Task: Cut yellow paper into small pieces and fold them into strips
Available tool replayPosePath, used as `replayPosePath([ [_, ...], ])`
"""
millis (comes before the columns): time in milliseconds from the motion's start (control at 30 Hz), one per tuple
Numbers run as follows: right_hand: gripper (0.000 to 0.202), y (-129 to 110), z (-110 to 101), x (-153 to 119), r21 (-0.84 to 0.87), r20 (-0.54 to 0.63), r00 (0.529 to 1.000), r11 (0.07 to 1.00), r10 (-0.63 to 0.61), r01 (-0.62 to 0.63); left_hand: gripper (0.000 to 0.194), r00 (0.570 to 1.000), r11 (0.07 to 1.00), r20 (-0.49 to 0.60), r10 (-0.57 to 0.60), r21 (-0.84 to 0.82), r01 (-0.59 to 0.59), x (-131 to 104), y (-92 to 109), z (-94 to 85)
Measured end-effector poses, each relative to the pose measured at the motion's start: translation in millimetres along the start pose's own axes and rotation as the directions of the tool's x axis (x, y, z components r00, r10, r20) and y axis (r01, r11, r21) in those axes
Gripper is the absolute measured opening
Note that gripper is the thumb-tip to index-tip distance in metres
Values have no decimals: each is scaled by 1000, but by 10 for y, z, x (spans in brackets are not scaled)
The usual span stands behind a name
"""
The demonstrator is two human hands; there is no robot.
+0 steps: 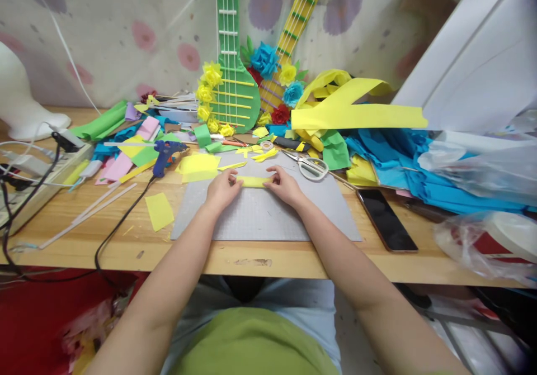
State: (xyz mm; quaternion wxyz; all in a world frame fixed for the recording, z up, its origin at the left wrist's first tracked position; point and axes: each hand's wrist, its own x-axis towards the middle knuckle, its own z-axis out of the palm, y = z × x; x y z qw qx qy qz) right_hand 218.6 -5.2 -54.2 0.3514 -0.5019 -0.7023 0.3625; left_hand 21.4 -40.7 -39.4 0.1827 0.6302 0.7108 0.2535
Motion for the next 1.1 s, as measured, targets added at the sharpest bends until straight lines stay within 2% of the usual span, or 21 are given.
replayPosePath([
  [133, 36, -10, 54, 43, -30, -87, 994, 997, 68, -71, 28, 998, 998, -34, -56, 20, 57, -10, 37, 1],
  [267, 38, -38, 118, 52, -148, -128, 989, 984, 80, -99, 35, 993, 993, -78, -83, 77, 89, -31, 91, 26],
  [533, 35, -104, 153, 16, -271, -131, 989, 958, 64, -98, 42, 992, 975, -103, -67, 203, 87, -45, 146, 42],
  [833, 36, -135, 176, 0, -436, -95, 994, 895, 58, -94, 36, 991, 972, -90, -95, 208, 112, -46, 153, 42],
  [1000, 37, -180, 177, -21, -521, -86, 994, 847, 66, -102, 13, 989, 954, -128, 70, 299, -28, -45, 142, 87],
  [1100, 37, -204, 184, -34, -554, -95, 994, 826, 59, -102, 12, 975, 929, -121, 184, 344, -133, -25, 124, 122],
])
